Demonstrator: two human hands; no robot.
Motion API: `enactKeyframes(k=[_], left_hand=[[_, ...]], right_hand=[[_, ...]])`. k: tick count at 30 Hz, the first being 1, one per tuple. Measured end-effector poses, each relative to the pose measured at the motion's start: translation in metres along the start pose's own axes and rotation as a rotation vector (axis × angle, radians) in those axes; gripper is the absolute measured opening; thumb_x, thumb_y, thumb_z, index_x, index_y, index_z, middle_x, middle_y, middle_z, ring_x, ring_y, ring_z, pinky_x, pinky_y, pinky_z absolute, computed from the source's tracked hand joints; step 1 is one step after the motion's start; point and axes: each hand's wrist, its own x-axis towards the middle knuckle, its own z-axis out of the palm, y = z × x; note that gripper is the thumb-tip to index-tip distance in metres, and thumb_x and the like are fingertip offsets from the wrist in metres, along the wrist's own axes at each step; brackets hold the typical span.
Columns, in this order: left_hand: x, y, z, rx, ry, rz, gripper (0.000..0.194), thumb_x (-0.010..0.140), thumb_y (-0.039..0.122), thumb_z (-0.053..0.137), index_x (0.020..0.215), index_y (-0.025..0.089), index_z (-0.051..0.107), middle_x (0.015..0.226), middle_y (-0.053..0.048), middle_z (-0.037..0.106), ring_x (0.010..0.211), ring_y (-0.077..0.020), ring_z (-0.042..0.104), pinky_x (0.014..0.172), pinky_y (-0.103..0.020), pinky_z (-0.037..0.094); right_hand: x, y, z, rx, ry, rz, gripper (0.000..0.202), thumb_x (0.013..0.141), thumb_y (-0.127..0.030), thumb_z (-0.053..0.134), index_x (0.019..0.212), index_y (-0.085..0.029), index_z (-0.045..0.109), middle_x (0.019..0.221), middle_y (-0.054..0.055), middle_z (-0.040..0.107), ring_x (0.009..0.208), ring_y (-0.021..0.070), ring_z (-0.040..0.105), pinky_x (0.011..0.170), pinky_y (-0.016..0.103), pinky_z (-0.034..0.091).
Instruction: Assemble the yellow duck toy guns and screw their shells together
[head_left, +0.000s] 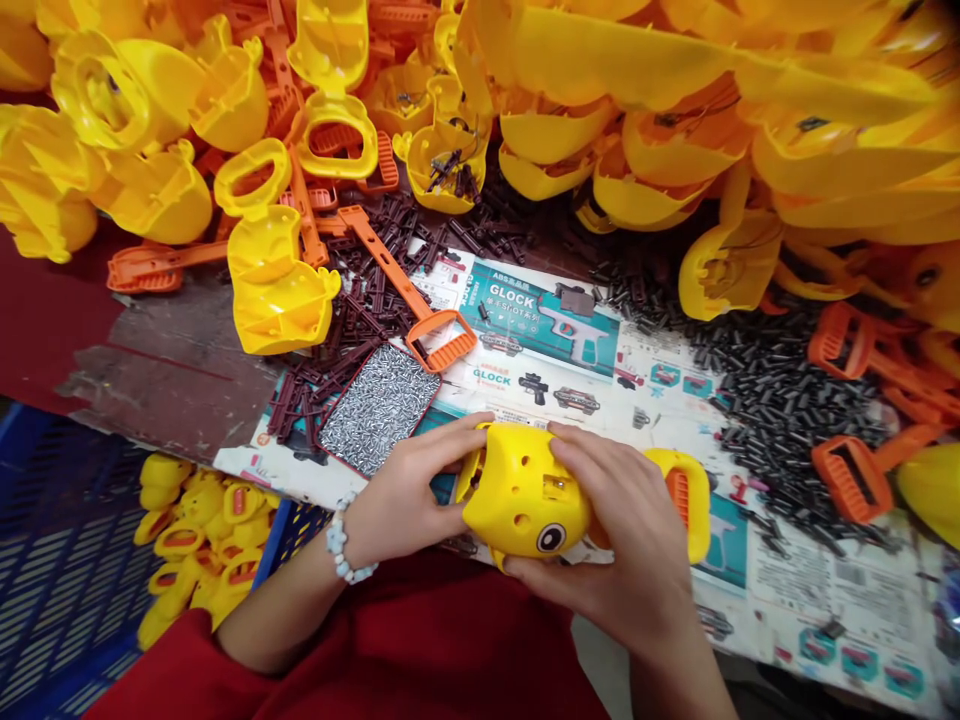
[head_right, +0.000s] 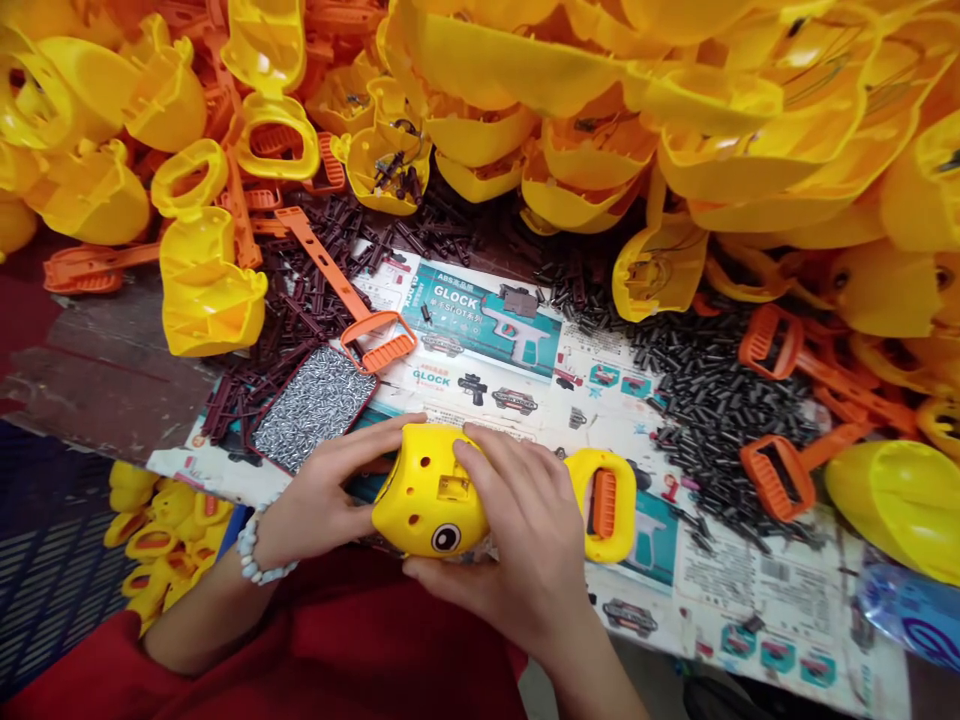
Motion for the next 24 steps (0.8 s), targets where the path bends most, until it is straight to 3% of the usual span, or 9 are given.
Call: enactKeyframes(k=[3, 6, 8, 12, 15, 21, 24], left_hand=[[-0.008, -0.001, -0.001, -0.161, -0.054, -0.015, 0.067, 0.08, 0.012, 0.057, 0.141, 0.022, 0.031, 0.145, -0.014, 0.039, 0.132, -0.0258, 0.042, 0.101, -0.04, 0.047], [-0.014, 0.0, -0.003, -0.168, -0.152, 0.008, 0.089, 0.076, 0.007, 0.057, 0.147, 0.027, 0.007, 0.153, -0.012, 0.023, 0.137, -0.0283, 0.031, 0.109, -0.045, 0.037], [-0.015, -0.001, -0.003, -0.084, -0.166, -0.003, 0.094, 0.072, 0.007, 0.062, 0.147, 0.027, 0.01, 0.152, -0.011, 0.024, 0.136, -0.0311, 0.032, 0.111, -0.048, 0.033], [-0.011, -0.004, -0.001, -0.106, -0.089, -0.006, 0.083, 0.076, 0.011, 0.064, 0.145, 0.027, 0.022, 0.145, -0.012, 0.037, 0.131, -0.0298, 0.042, 0.104, -0.043, 0.045], [-0.009, -0.006, 0.001, -0.098, -0.075, -0.007, 0.077, 0.076, 0.012, 0.064, 0.143, 0.024, 0.028, 0.142, -0.013, 0.042, 0.129, -0.0301, 0.044, 0.102, -0.043, 0.047], [-0.009, 0.0, -0.002, -0.049, -0.071, -0.008, 0.083, 0.072, 0.009, 0.062, 0.144, 0.025, 0.024, 0.142, -0.013, 0.043, 0.124, -0.0288, 0.05, 0.093, -0.039, 0.053], [-0.009, 0.004, -0.007, -0.021, -0.142, 0.019, 0.088, 0.069, 0.006, 0.056, 0.147, 0.022, 0.018, 0.148, -0.014, 0.033, 0.13, -0.0309, 0.043, 0.096, -0.042, 0.051]], right_hand=[[0.0, -0.002, 0.001, -0.017, -0.002, -0.004, 0.051, 0.093, -0.053, 0.051, 0.12, -0.011, 0.045, 0.12, 0.015, 0.05, 0.108, 0.0295, 0.05, 0.091, 0.042, 0.034], [0.001, -0.004, 0.003, -0.043, 0.0, -0.004, 0.048, 0.094, -0.051, 0.05, 0.118, -0.01, 0.046, 0.12, 0.016, 0.051, 0.108, 0.0302, 0.051, 0.092, 0.043, 0.034], [0.0, -0.005, 0.003, -0.051, 0.014, 0.001, 0.047, 0.095, -0.05, 0.05, 0.117, -0.009, 0.046, 0.119, 0.016, 0.051, 0.108, 0.0302, 0.051, 0.092, 0.043, 0.033], [0.0, -0.006, 0.004, -0.049, 0.009, 0.003, 0.045, 0.096, -0.049, 0.048, 0.117, -0.01, 0.047, 0.12, 0.016, 0.051, 0.109, 0.0297, 0.05, 0.093, 0.043, 0.033], [0.001, -0.006, 0.004, -0.058, -0.006, -0.01, 0.045, 0.097, -0.05, 0.046, 0.118, -0.009, 0.047, 0.119, 0.016, 0.051, 0.109, 0.0289, 0.05, 0.093, 0.043, 0.032], [0.0, -0.011, 0.001, -0.112, -0.086, 0.059, 0.052, 0.099, -0.058, 0.036, 0.12, -0.012, 0.045, 0.125, 0.013, 0.048, 0.113, 0.0281, 0.048, 0.098, 0.043, 0.026], [0.0, -0.012, -0.002, -0.127, -0.106, 0.057, 0.052, 0.1, -0.059, 0.034, 0.119, -0.012, 0.044, 0.126, 0.012, 0.047, 0.113, 0.0283, 0.047, 0.1, 0.044, 0.025]])
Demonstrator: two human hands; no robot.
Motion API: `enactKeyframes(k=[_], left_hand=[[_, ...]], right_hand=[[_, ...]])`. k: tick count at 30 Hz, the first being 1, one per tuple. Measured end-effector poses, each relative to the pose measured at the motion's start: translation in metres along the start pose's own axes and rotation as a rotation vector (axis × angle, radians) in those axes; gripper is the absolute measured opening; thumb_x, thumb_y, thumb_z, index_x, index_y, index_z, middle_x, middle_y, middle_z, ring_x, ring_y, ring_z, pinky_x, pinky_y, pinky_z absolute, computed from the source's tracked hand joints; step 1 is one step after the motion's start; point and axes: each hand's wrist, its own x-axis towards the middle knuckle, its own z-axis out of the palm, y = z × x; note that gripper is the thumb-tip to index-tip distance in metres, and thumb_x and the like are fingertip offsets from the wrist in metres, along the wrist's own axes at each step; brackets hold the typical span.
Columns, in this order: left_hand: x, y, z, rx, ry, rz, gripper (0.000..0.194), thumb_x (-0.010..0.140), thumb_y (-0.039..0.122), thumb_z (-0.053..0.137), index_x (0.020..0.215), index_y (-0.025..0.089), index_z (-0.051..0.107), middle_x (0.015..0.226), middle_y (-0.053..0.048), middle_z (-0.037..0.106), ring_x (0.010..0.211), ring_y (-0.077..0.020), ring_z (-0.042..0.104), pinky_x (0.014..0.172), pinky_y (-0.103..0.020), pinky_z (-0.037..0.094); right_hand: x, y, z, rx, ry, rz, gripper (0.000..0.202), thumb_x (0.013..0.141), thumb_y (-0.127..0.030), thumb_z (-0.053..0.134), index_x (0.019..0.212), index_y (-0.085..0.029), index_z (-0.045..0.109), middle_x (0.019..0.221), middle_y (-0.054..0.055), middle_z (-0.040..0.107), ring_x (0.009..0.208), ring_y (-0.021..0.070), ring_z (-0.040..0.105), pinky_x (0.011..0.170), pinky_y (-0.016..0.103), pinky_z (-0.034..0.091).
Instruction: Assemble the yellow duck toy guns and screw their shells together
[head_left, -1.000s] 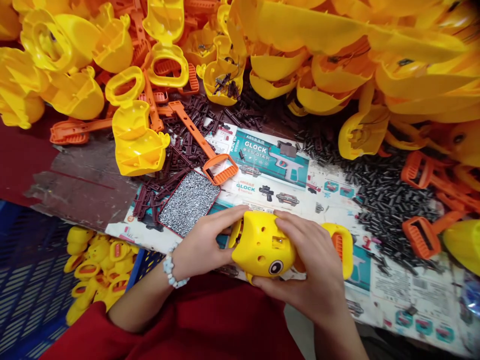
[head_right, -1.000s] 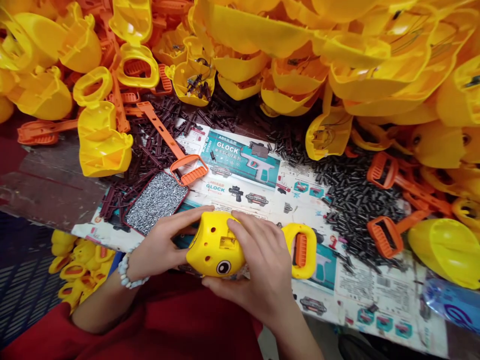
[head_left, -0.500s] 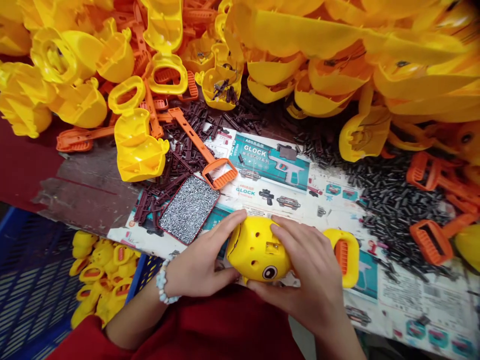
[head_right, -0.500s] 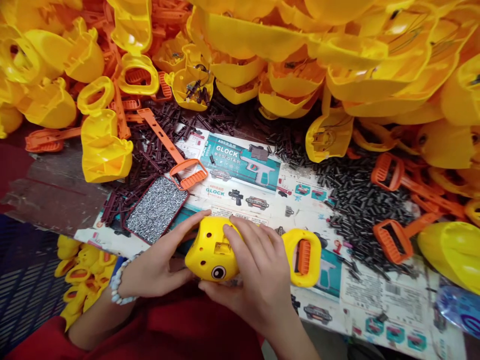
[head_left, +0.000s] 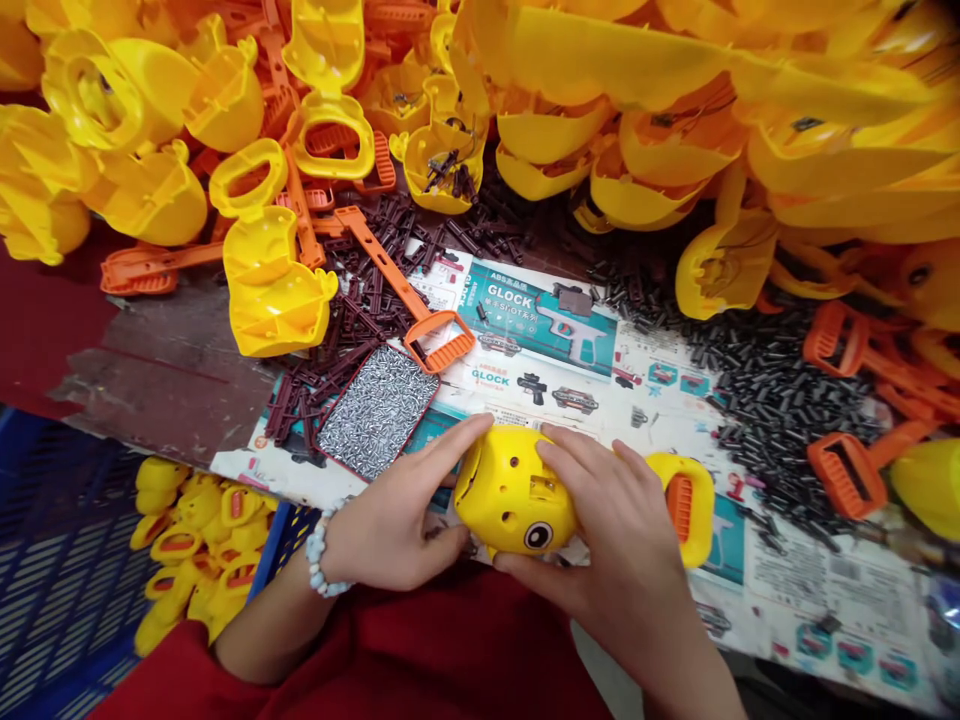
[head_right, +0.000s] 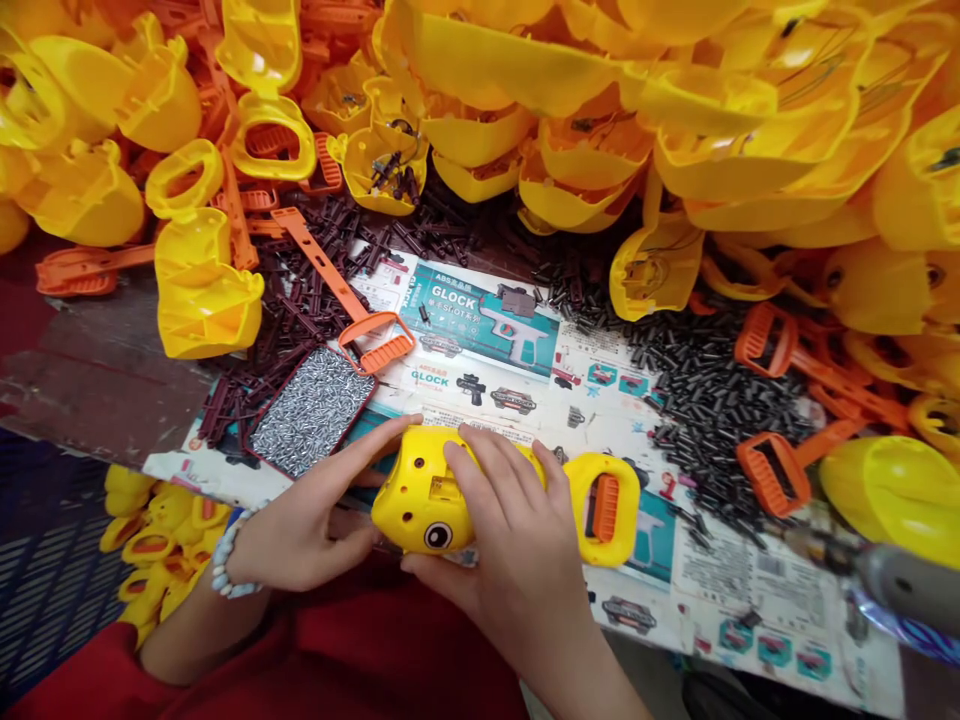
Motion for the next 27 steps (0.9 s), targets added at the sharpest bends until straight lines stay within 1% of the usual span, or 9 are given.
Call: enactKeyframes(k=[2, 6, 10, 12, 14, 19, 21, 24, 27], left_hand=[[-0.001, 0.0, -0.002, -0.017, -0.029, 0.014, 0.088, 0.068, 0.006, 0.054, 0.147, 0.021, 0.017, 0.15, -0.014, 0.03, 0.132, -0.0321, 0.039, 0.097, -0.043, 0.05], [-0.003, -0.006, -0.002, -0.067, -0.042, 0.036, 0.086, 0.072, 0.007, 0.056, 0.147, 0.024, 0.018, 0.148, -0.012, 0.032, 0.13, -0.0293, 0.043, 0.093, -0.038, 0.053], [0.002, -0.009, 0.002, 0.066, -0.025, 0.063, 0.085, 0.072, 0.008, 0.062, 0.145, 0.022, 0.02, 0.146, -0.014, 0.035, 0.134, -0.0288, 0.036, 0.107, -0.045, 0.039], [0.006, -0.008, 0.003, 0.089, 0.0, 0.055, 0.081, 0.072, 0.01, 0.063, 0.142, 0.022, 0.025, 0.142, -0.013, 0.04, 0.131, -0.0269, 0.04, 0.11, -0.044, 0.037], [0.008, -0.006, 0.003, 0.078, 0.005, 0.042, 0.076, 0.073, 0.01, 0.063, 0.14, 0.023, 0.028, 0.139, -0.012, 0.043, 0.127, -0.0249, 0.045, 0.108, -0.042, 0.039], [0.006, -0.005, 0.003, 0.085, -0.003, 0.021, 0.073, 0.074, 0.01, 0.061, 0.138, 0.024, 0.028, 0.138, -0.011, 0.043, 0.126, -0.0254, 0.045, 0.104, -0.041, 0.044], [0.005, -0.005, 0.004, 0.066, -0.001, -0.003, 0.075, 0.074, 0.01, 0.061, 0.139, 0.025, 0.027, 0.139, -0.011, 0.043, 0.126, -0.0257, 0.045, 0.098, -0.039, 0.049], [0.006, -0.007, 0.004, 0.023, -0.005, -0.029, 0.078, 0.074, 0.011, 0.062, 0.141, 0.025, 0.024, 0.139, -0.01, 0.043, 0.124, -0.0254, 0.047, 0.091, -0.035, 0.054], [0.007, -0.007, 0.004, 0.04, -0.006, -0.01, 0.076, 0.074, 0.009, 0.06, 0.14, 0.025, 0.027, 0.138, -0.01, 0.044, 0.124, -0.0256, 0.048, 0.095, -0.038, 0.051]], right_hand=[[0.0, 0.001, -0.002, -0.004, -0.017, -0.017, 0.05, 0.101, -0.057, 0.032, 0.119, -0.013, 0.044, 0.126, 0.011, 0.047, 0.114, 0.0277, 0.046, 0.1, 0.044, 0.025], [0.001, 0.005, -0.006, 0.021, -0.095, -0.053, 0.048, 0.1, -0.055, 0.033, 0.121, -0.012, 0.044, 0.127, 0.011, 0.046, 0.116, 0.0285, 0.043, 0.098, 0.044, 0.027], [0.003, 0.009, -0.007, 0.048, -0.091, -0.065, 0.048, 0.097, -0.052, 0.041, 0.121, -0.011, 0.044, 0.126, 0.014, 0.045, 0.114, 0.0296, 0.043, 0.096, 0.045, 0.029], [0.002, 0.009, -0.007, 0.049, -0.09, -0.07, 0.049, 0.098, -0.053, 0.041, 0.121, -0.011, 0.044, 0.125, 0.013, 0.045, 0.112, 0.0291, 0.044, 0.094, 0.044, 0.031], [0.002, 0.008, -0.008, 0.035, -0.1, -0.081, 0.049, 0.099, -0.054, 0.038, 0.121, -0.011, 0.044, 0.125, 0.012, 0.046, 0.111, 0.0289, 0.044, 0.093, 0.043, 0.031], [0.001, 0.003, -0.006, 0.002, -0.07, -0.038, 0.049, 0.099, -0.055, 0.035, 0.118, -0.011, 0.045, 0.124, 0.012, 0.047, 0.109, 0.0298, 0.045, 0.091, 0.045, 0.032], [0.002, 0.002, -0.006, -0.001, -0.07, -0.023, 0.047, 0.099, -0.053, 0.037, 0.118, -0.011, 0.045, 0.123, 0.013, 0.046, 0.108, 0.0298, 0.045, 0.091, 0.045, 0.033], [0.003, -0.001, -0.01, -0.028, -0.117, -0.025, 0.04, 0.096, -0.045, 0.044, 0.117, -0.012, 0.045, 0.123, 0.012, 0.047, 0.108, 0.0298, 0.045, 0.089, 0.045, 0.033], [0.003, -0.002, -0.012, -0.066, -0.124, -0.031, 0.038, 0.091, -0.039, 0.052, 0.116, -0.012, 0.045, 0.122, 0.011, 0.049, 0.106, 0.0298, 0.046, 0.088, 0.045, 0.035]])
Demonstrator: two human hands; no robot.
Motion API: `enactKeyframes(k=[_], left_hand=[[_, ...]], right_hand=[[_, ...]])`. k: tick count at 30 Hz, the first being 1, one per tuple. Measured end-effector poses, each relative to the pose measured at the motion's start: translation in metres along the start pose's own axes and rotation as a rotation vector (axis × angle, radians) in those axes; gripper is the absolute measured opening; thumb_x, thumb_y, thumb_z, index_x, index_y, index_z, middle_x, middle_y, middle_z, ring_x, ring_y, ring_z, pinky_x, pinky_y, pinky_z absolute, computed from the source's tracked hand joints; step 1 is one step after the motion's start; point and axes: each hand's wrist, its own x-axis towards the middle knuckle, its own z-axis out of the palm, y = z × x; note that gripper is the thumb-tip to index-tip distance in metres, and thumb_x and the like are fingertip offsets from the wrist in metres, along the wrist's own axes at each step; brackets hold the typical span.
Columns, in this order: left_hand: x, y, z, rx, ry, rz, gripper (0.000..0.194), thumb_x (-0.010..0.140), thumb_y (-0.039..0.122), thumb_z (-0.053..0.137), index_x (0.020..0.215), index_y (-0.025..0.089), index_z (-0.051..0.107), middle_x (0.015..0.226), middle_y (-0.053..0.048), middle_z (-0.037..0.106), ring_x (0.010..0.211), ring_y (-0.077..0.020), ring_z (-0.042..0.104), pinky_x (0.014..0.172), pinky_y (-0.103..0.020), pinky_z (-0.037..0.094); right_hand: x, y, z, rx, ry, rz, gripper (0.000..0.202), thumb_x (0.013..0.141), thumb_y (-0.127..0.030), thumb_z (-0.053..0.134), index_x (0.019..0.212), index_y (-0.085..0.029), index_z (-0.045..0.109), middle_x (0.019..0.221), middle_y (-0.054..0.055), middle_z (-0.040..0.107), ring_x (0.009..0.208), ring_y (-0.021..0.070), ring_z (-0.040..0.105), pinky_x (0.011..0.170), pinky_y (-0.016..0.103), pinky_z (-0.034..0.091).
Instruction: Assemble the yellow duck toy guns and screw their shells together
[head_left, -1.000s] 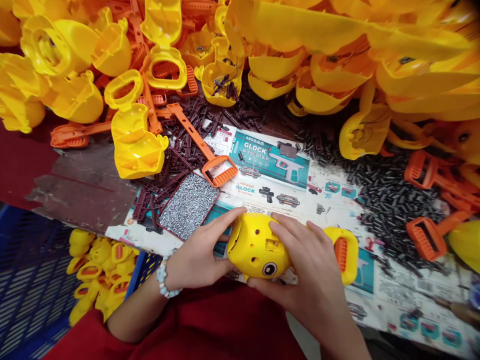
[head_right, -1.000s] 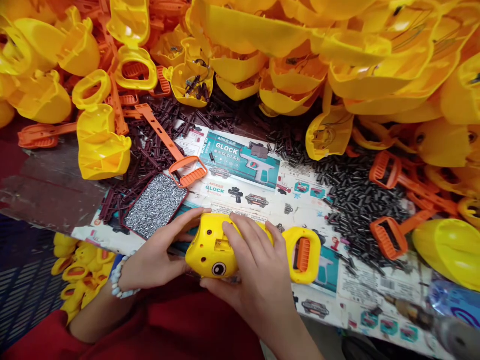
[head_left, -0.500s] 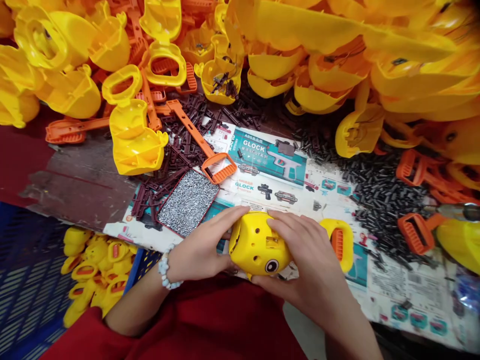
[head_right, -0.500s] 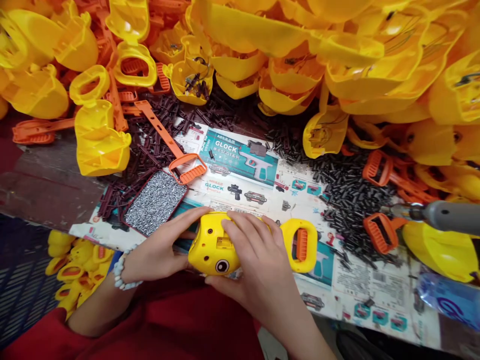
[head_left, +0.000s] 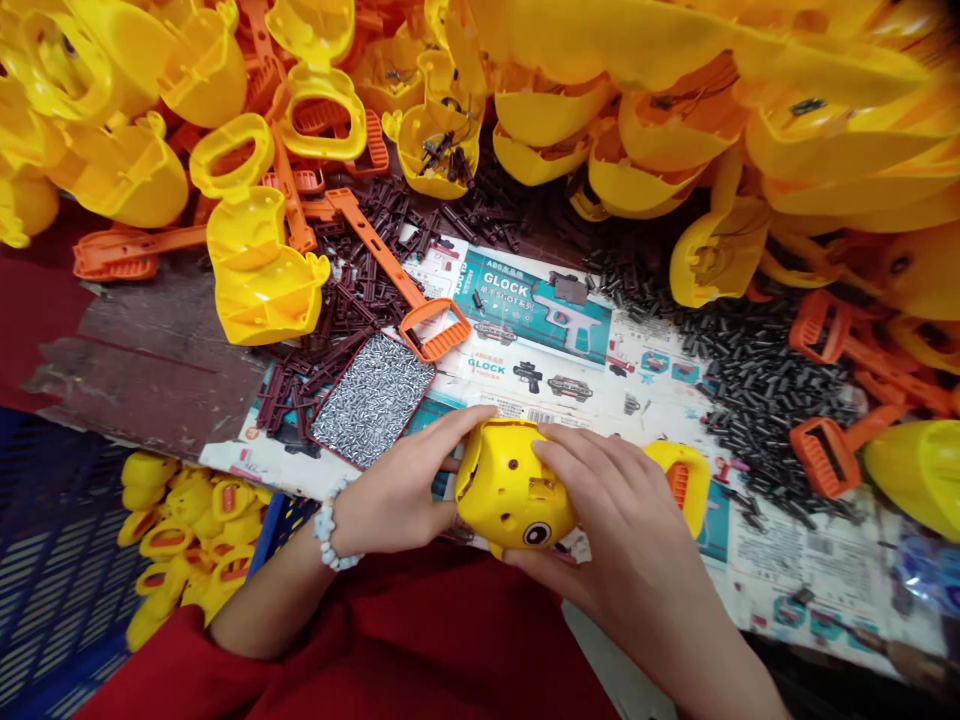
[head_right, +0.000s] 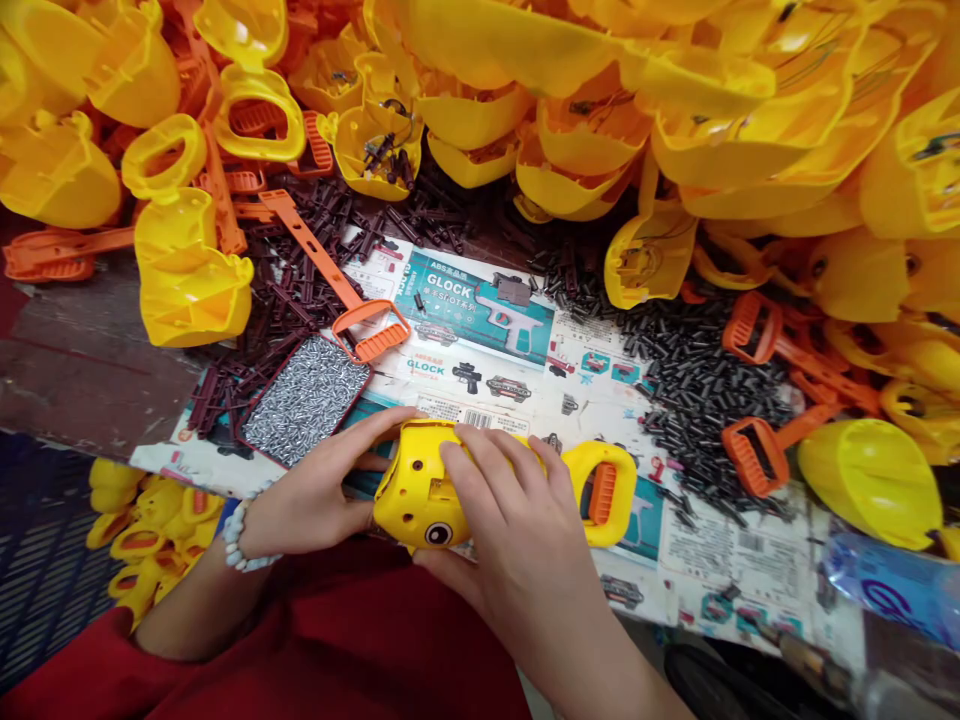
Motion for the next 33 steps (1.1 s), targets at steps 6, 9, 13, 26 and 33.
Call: enactKeyframes(k=[6, 9, 13, 26, 33], left_hand=[[-0.003, 0.004, -0.004, 0.077, -0.055, 0.122, 0.084, 0.074, 0.009, 0.056, 0.146, 0.02, 0.014, 0.147, -0.015, 0.032, 0.135, -0.029, 0.034, 0.11, -0.047, 0.035], [-0.003, 0.008, -0.002, 0.018, -0.061, 0.033, 0.084, 0.078, 0.025, 0.06, 0.147, 0.017, 0.013, 0.148, -0.018, 0.03, 0.134, -0.0328, 0.036, 0.106, -0.049, 0.038], [-0.004, 0.014, 0.004, 0.003, 0.079, 0.004, 0.077, 0.077, 0.043, 0.065, 0.141, 0.021, 0.028, 0.139, -0.016, 0.044, 0.127, -0.0336, 0.044, 0.104, -0.05, 0.039], [-0.001, 0.022, 0.029, 0.03, 0.354, 0.11, 0.082, 0.076, 0.074, 0.044, 0.135, 0.019, 0.033, 0.133, -0.018, 0.045, 0.122, -0.0358, 0.046, 0.102, -0.052, 0.037], [0.005, 0.025, 0.029, 0.121, 0.416, 0.2, 0.07, 0.079, 0.07, 0.045, 0.125, 0.018, 0.039, 0.115, -0.015, 0.055, 0.106, -0.0303, 0.056, 0.09, -0.045, 0.047]], right_hand=[[-0.003, -0.004, 0.007, 0.037, 0.045, 0.044, 0.042, 0.091, -0.04, 0.052, 0.12, -0.011, 0.042, 0.126, 0.014, 0.045, 0.109, 0.0312, 0.045, 0.092, 0.048, 0.034], [-0.006, -0.003, 0.01, 0.031, 0.1, 0.033, 0.041, 0.097, -0.047, 0.044, 0.118, -0.012, 0.043, 0.123, 0.015, 0.047, 0.108, 0.0318, 0.046, 0.092, 0.048, 0.033], [-0.011, 0.005, 0.006, 0.19, 0.209, 0.054, 0.044, 0.098, -0.053, 0.043, 0.116, -0.013, 0.046, 0.12, 0.013, 0.049, 0.108, 0.0287, 0.049, 0.092, 0.04, 0.037], [-0.004, -0.005, 0.009, 0.117, 0.42, 0.108, 0.019, 0.093, -0.019, 0.044, 0.107, -0.01, 0.054, 0.1, 0.01, 0.058, 0.094, 0.0238, 0.058, 0.085, 0.034, 0.048], [-0.004, -0.002, 0.007, 0.055, 0.405, 0.061, 0.02, 0.092, -0.012, 0.041, 0.106, -0.009, 0.056, 0.1, 0.009, 0.06, 0.094, 0.0234, 0.059, 0.087, 0.035, 0.048]])
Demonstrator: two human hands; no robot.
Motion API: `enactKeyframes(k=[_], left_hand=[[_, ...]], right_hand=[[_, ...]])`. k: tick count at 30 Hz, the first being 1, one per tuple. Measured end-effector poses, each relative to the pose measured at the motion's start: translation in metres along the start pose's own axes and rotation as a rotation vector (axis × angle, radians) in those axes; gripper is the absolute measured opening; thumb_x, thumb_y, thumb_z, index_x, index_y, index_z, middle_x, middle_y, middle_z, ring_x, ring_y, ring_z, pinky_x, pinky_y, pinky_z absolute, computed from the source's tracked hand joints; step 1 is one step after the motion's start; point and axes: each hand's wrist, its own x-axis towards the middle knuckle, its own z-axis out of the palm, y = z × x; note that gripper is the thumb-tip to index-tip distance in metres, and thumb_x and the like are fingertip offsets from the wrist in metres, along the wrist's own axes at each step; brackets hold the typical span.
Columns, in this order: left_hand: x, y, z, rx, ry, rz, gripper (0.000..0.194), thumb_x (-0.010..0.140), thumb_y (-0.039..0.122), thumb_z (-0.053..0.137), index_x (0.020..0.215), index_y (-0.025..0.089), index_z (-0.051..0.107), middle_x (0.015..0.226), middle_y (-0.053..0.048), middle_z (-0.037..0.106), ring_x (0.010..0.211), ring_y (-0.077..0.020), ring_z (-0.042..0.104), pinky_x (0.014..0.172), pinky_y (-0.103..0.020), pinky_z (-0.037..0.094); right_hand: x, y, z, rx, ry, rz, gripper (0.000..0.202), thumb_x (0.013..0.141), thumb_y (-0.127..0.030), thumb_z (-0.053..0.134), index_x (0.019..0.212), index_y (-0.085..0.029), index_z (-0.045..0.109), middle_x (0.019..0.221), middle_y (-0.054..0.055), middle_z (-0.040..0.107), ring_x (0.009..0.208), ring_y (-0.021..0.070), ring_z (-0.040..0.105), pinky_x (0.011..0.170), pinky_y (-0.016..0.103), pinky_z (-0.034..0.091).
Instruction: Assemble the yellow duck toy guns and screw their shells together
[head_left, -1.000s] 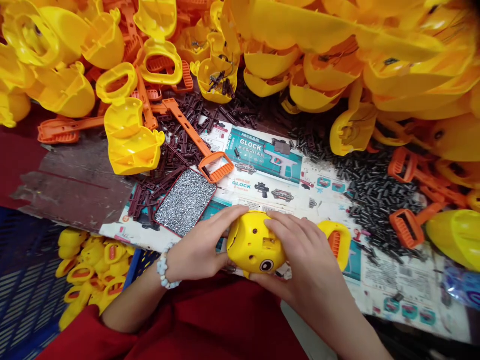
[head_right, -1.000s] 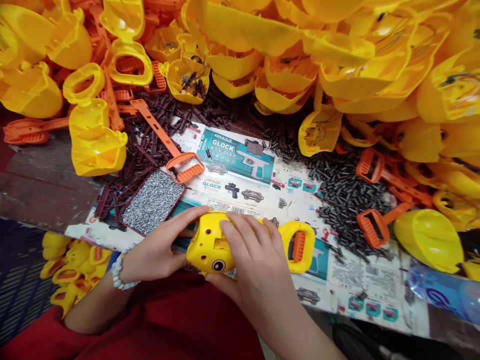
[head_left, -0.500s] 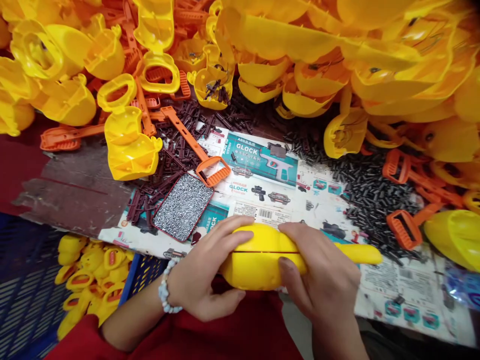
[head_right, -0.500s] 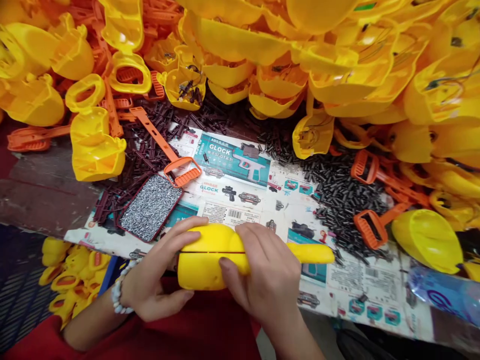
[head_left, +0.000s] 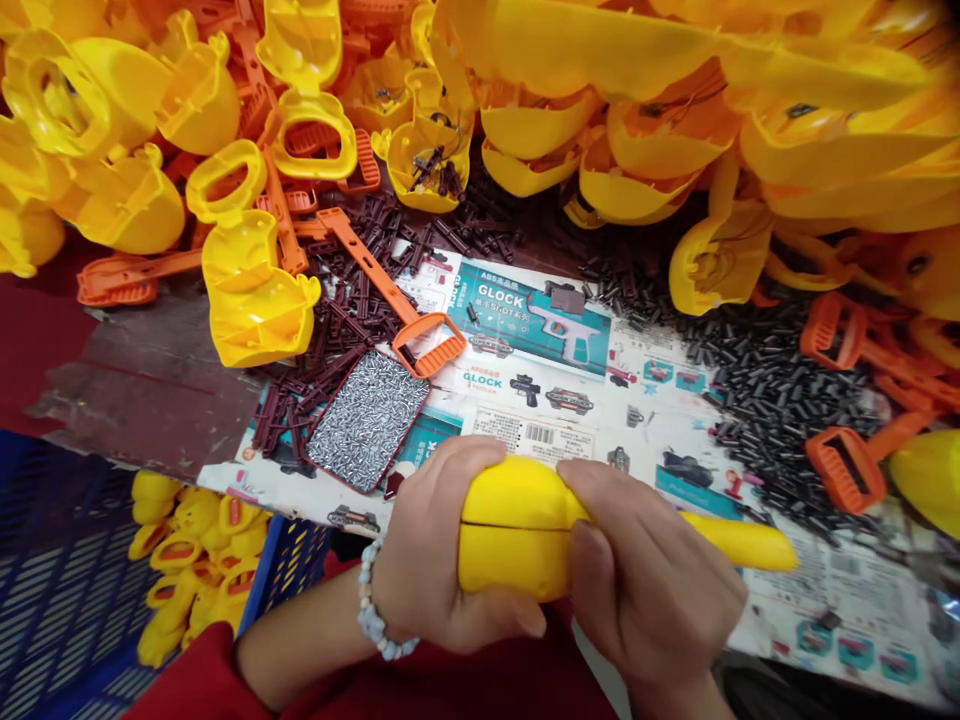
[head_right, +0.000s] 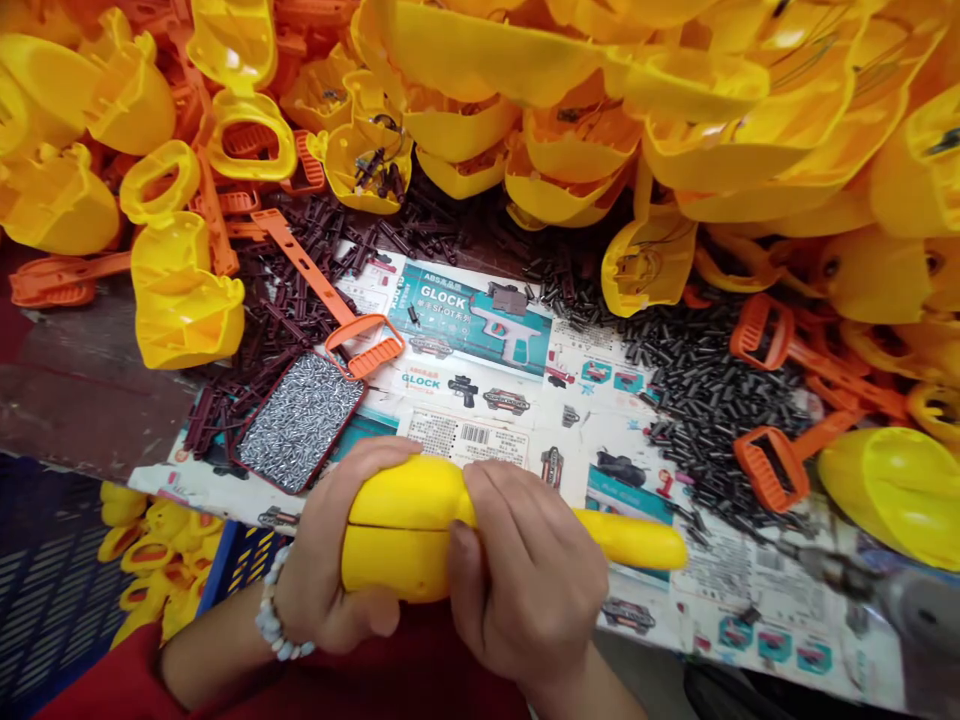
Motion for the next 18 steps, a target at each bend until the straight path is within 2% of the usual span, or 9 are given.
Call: enactKeyframes(k=[3, 8, 13, 15, 18], left_hand=[[0.0009, 0.0024, -0.0008, -0.007, 0.0, 0.042, 0.061, 0.084, 0.064, 0.042, 0.124, 0.018, 0.04, 0.111, -0.014, 0.056, 0.1, -0.0278, 0.059, 0.087, -0.043, 0.048], [0.0023, 0.0026, -0.0009, 0.021, -0.015, -0.004, 0.068, 0.082, 0.068, 0.042, 0.127, 0.017, 0.038, 0.122, -0.018, 0.052, 0.114, -0.0318, 0.053, 0.095, -0.047, 0.044], [0.0034, -0.002, 0.0021, -0.002, 0.083, 0.105, 0.048, 0.084, 0.048, 0.046, 0.12, 0.016, 0.046, 0.105, -0.014, 0.06, 0.094, -0.0271, 0.061, 0.082, -0.042, 0.05], [0.0031, -0.0024, 0.0015, 0.011, 0.08, 0.1, 0.048, 0.084, 0.049, 0.046, 0.119, 0.016, 0.047, 0.106, -0.014, 0.06, 0.096, -0.028, 0.061, 0.083, -0.043, 0.05], [0.0044, -0.0033, -0.0012, -0.005, 0.006, 0.029, 0.054, 0.081, 0.056, 0.051, 0.118, 0.016, 0.048, 0.108, -0.015, 0.06, 0.1, -0.029, 0.059, 0.087, -0.043, 0.048]], right_hand=[[-0.0024, -0.0023, 0.0015, -0.001, 0.022, 0.029, 0.021, 0.091, -0.009, 0.041, 0.106, -0.01, 0.056, 0.101, 0.009, 0.06, 0.095, 0.0239, 0.059, 0.086, 0.035, 0.048], [-0.0028, -0.0039, 0.0039, 0.004, 0.043, 0.037, 0.02, 0.092, -0.008, 0.041, 0.104, -0.008, 0.057, 0.1, 0.01, 0.06, 0.094, 0.0239, 0.06, 0.086, 0.036, 0.049], [-0.0034, -0.0014, 0.0077, 0.035, 0.075, 0.029, 0.02, 0.092, -0.008, 0.043, 0.106, -0.009, 0.058, 0.099, 0.009, 0.061, 0.092, 0.0226, 0.06, 0.086, 0.035, 0.049], [-0.0023, -0.0007, 0.0087, 0.034, 0.081, 0.017, 0.019, 0.093, -0.008, 0.042, 0.105, -0.01, 0.057, 0.099, 0.009, 0.061, 0.091, 0.0222, 0.06, 0.084, 0.034, 0.049], [-0.0001, -0.001, 0.0054, 0.045, 0.073, 0.038, 0.02, 0.095, -0.011, 0.038, 0.103, -0.011, 0.056, 0.097, 0.008, 0.061, 0.09, 0.0221, 0.06, 0.082, 0.034, 0.049]])
